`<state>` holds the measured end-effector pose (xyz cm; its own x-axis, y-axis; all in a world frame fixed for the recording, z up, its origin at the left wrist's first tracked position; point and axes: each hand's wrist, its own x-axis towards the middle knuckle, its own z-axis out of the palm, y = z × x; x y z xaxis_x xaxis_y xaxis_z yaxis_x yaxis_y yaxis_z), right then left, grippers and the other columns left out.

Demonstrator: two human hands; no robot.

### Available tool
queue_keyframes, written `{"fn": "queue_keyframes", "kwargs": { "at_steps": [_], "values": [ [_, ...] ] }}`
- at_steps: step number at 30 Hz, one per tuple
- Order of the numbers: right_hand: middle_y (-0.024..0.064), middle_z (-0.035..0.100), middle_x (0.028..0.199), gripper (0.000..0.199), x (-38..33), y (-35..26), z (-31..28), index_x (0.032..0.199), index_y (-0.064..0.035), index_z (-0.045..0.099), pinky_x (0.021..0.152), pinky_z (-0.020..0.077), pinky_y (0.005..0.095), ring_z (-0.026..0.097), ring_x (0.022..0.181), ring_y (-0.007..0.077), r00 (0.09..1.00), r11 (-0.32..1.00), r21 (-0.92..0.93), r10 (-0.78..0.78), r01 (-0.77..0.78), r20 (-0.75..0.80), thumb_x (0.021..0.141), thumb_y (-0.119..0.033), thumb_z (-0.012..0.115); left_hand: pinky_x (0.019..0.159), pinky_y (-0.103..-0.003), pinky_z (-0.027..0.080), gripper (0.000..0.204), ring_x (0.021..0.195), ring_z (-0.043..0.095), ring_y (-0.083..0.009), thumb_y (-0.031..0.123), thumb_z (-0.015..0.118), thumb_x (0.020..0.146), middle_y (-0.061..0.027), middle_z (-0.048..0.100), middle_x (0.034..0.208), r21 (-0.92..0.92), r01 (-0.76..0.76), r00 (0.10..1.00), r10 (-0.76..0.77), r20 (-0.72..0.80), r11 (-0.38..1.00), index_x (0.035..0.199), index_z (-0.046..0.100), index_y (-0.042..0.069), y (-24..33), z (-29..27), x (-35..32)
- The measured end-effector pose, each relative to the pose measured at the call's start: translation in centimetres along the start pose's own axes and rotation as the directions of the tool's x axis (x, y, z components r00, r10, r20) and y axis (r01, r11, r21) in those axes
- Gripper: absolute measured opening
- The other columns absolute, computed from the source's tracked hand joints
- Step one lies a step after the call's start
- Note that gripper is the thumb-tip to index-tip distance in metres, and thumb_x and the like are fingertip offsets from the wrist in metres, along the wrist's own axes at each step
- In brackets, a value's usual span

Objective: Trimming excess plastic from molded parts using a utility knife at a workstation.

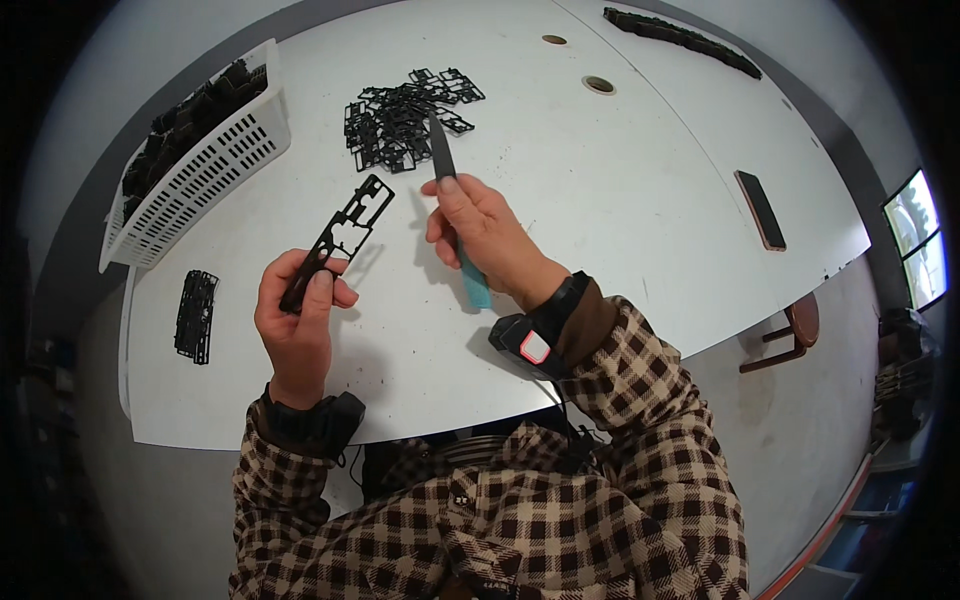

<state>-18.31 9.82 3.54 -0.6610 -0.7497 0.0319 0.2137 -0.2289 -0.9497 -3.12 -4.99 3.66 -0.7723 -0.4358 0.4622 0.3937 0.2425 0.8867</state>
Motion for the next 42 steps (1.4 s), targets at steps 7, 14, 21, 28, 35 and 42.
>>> {"fn": "queue_keyframes", "kwargs": {
  "at_steps": [7,14,21,28,35,42],
  "values": [
    [0.0044,0.053,0.077,0.03,-0.2,-0.9,0.6,0.117,-0.0039,0.041,0.052,0.0381,0.0198,0.046,0.055,0.0087,0.967,0.999,0.004,0.049,-0.05,-0.251,0.093,-0.022,0.043,0.063,-0.023,0.047,0.015,0.066,0.056,-0.01,0.004,0.048,0.088,-0.0094,0.059,0.09,0.018,-0.045,0.997,0.046,-0.061,0.999,0.102,0.047,-0.002,0.1,0.0,0.1],
    [0.0043,0.053,0.078,0.033,-1.2,-1.7,-0.7,0.123,-0.0033,0.037,0.055,0.0417,0.0235,0.047,0.059,0.0094,0.993,0.954,-0.276,-0.1,0.113,0.059,0.091,-0.013,0.043,0.063,-0.025,0.048,0.016,0.065,0.055,-0.0105,0.006,0.047,0.088,-0.0095,0.059,0.086,0.02,-0.05,0.994,0.052,-0.092,0.999,0.102,0.047,-0.002,0.1,-0.2,0.2],
    [0.0064,0.052,0.073,0.038,-1.6,-1.0,-2.2,0.126,-0.0063,0.042,0.054,0.0425,0.0274,0.048,0.058,0.0129,0.841,0.402,-0.818,-0.512,0.412,0.173,0.088,-0.008,0.049,0.055,-0.02,0.043,0.016,0.062,0.055,-0.0073,0.009,0.052,0.088,-0.0074,0.061,0.081,0.014,0.048,0.974,-0.044,-0.223,0.999,0.099,0.049,-0.003,0.2,-0.5,0.8],
    [0.0086,0.052,0.07,0.046,-2.4,-1.5,-1.3,0.123,-0.0143,0.048,0.053,0.043,0.0304,0.05,0.056,0.0213,0.855,0.148,-0.894,-0.394,0.422,0.338,0.08,0.002,0.054,0.054,-0.019,0.043,0.015,0.06,0.054,-0.0068,0.008,0.052,0.087,-0.006,0.061,0.079,0.063,0.051,0.961,-0.032,-0.276,0.997,0.098,0.051,-0.002,-0.2,-0.6,1.1],
    [0.0096,0.051,0.068,0.054,-3.0,-1.2,-0.2,0.125,-0.016,0.047,0.053,0.0436,0.0332,0.051,0.056,0.0249,0.874,-0.006,-0.938,-0.362,0.346,0.324,0.076,0.005,0.055,0.059,-0.021,0.045,0.016,0.061,0.052,-0.0081,0.008,0.051,0.088,-0.0075,0.06,0.08,0.087,0.043,0.984,-0.028,-0.175,0.995,0.099,0.05,-0.003,-0.6,-0.7,0.8],
    [0.0099,0.051,0.067,0.054,-2.9,-0.9,-0.3,0.126,-0.014,0.045,0.051,0.0431,0.0309,0.05,0.055,0.0225,0.862,0.144,-0.916,-0.417,0.374,0.287,0.076,0.004,0.055,0.058,-0.021,0.045,0.014,0.061,0.052,-0.0086,0.009,0.05,0.089,-0.0078,0.059,0.081,0.026,0.039,0.978,-0.033,-0.207,0.999,0.098,0.049,-0.002,-0.9,-0.6,1.1]
  ]
}}
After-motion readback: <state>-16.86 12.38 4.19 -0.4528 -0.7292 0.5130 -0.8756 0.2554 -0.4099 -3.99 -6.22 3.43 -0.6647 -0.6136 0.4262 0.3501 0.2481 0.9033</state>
